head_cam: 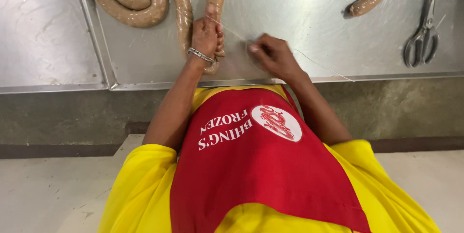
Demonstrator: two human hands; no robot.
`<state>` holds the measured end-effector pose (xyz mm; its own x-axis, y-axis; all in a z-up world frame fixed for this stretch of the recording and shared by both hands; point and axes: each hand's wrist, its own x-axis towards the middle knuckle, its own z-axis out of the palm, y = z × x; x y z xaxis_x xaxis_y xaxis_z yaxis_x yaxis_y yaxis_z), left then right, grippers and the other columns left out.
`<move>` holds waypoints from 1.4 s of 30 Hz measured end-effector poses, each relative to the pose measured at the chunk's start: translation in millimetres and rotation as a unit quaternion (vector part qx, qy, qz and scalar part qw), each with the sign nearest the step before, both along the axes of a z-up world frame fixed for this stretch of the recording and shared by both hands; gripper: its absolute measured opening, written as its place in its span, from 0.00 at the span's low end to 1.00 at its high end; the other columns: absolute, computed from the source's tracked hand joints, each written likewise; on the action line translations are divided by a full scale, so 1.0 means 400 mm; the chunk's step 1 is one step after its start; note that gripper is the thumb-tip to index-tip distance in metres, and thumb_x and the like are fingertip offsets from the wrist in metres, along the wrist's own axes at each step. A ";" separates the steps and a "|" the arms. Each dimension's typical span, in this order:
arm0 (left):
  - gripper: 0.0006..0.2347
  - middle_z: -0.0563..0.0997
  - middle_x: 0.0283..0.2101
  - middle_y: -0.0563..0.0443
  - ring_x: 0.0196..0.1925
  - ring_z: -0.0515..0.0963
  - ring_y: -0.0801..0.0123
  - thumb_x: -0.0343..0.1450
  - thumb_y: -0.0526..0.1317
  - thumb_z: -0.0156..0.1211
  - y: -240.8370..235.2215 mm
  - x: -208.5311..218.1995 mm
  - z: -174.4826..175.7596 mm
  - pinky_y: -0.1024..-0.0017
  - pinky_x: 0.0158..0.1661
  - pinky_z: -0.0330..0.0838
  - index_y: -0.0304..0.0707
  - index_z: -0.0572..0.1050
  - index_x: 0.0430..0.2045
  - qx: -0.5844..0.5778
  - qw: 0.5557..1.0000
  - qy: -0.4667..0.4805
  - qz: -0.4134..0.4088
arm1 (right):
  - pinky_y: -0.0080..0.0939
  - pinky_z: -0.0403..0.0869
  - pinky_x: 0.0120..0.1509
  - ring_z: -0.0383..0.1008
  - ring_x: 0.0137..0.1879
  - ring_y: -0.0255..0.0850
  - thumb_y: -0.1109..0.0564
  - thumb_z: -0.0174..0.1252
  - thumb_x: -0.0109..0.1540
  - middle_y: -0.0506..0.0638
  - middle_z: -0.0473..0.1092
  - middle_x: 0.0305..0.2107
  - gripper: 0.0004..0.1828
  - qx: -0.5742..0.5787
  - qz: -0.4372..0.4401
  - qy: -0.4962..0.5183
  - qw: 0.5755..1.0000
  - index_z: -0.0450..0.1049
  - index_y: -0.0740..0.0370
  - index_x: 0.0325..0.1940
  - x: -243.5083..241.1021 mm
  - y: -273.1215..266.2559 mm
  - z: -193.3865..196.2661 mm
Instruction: The person ties lengths of sausage casing filled with meat using white string, occasionally using shears to cut the string as they form individual links on a metal table.
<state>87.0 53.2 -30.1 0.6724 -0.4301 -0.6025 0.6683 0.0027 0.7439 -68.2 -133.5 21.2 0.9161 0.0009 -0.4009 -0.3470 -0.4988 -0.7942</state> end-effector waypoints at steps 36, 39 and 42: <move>0.15 0.62 0.24 0.59 0.22 0.60 0.78 0.80 0.50 0.49 0.030 -0.060 -0.037 0.77 0.22 0.54 0.41 0.66 0.28 -0.135 0.990 0.038 -0.026 | 0.36 0.66 0.36 0.68 0.35 0.34 0.59 0.59 0.83 0.50 0.72 0.31 0.17 -0.074 -0.453 -0.141 0.877 0.75 0.62 0.40 -0.598 -0.366 0.145; 0.11 0.62 0.25 0.58 0.22 0.58 0.78 0.79 0.45 0.47 0.042 -0.032 -0.049 0.77 0.23 0.53 0.42 0.67 0.28 -0.176 0.977 0.116 -0.043 | 0.40 0.69 0.32 0.71 0.32 0.36 0.59 0.59 0.62 0.42 0.72 0.29 0.07 -0.122 -0.163 0.190 0.960 0.80 0.62 0.42 -0.650 -0.314 0.270; 0.09 0.60 0.25 0.59 0.23 0.56 0.76 0.77 0.40 0.46 0.047 -0.011 -0.064 0.76 0.23 0.51 0.45 0.62 0.24 -0.190 0.966 0.160 -0.069 | 0.41 0.64 0.32 0.64 0.30 0.37 0.52 0.62 0.64 0.45 0.67 0.25 0.11 -0.137 -0.252 0.229 0.930 0.79 0.64 0.38 -0.707 -0.314 0.276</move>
<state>82.6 72.0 -55.7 0.3990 -0.7332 -0.5507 0.8772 0.1304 0.4620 -350.8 -259.2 131.5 0.5060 -0.5424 -0.6707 -0.8621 -0.3432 -0.3729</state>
